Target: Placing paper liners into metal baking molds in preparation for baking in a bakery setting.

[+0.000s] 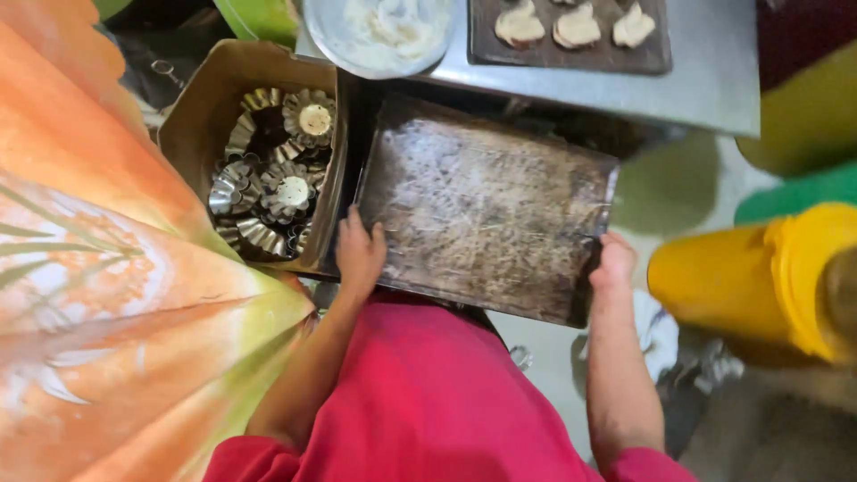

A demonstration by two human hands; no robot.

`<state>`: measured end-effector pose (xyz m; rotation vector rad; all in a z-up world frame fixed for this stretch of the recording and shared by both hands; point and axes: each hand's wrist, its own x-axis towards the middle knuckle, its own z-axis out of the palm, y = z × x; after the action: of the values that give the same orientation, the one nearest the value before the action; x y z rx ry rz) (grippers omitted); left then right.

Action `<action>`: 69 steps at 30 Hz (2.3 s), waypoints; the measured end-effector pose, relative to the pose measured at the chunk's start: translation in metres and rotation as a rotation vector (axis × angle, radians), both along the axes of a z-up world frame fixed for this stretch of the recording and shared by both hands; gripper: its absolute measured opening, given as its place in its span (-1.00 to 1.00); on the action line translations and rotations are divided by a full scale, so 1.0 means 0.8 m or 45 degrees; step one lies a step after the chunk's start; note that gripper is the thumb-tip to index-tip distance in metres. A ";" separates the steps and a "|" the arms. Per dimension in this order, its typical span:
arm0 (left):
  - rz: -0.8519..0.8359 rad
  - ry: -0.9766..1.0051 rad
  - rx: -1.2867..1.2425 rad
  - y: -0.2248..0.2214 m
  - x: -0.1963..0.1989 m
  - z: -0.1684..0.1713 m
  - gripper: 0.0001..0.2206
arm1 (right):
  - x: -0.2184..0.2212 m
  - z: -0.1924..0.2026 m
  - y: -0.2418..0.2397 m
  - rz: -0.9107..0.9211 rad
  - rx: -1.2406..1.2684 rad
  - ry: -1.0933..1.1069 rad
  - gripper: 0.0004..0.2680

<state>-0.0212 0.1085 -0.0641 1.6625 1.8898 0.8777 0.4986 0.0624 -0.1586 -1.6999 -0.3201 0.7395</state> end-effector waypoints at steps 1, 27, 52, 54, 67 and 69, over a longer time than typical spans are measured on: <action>0.038 0.006 0.005 0.014 0.006 -0.018 -0.43 | -0.004 0.003 0.026 0.038 0.005 0.006 -0.80; -0.307 0.600 -0.650 0.035 0.081 -0.048 -0.22 | -0.063 -0.037 0.102 0.450 -0.013 -0.282 -0.60; 0.566 0.322 -0.537 0.212 -0.282 -0.038 -0.74 | -0.311 0.086 0.077 1.754 -0.442 -1.466 -0.43; 0.345 0.397 -0.828 0.206 -0.261 -0.026 -0.57 | -0.306 0.086 0.079 1.772 -0.471 -1.430 -0.44; 0.215 0.475 -0.902 0.231 -0.249 -0.099 -0.67 | -0.314 0.098 0.082 1.780 -0.507 -1.414 -0.41; 0.377 0.158 -0.856 0.235 -0.251 -0.104 -0.58 | -0.313 0.097 0.083 1.782 -0.520 -1.396 -0.41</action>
<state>-0.2223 0.2962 -0.1474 1.0634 2.2192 0.1810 0.2481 0.1286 -0.0813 -1.9771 -2.3998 0.7326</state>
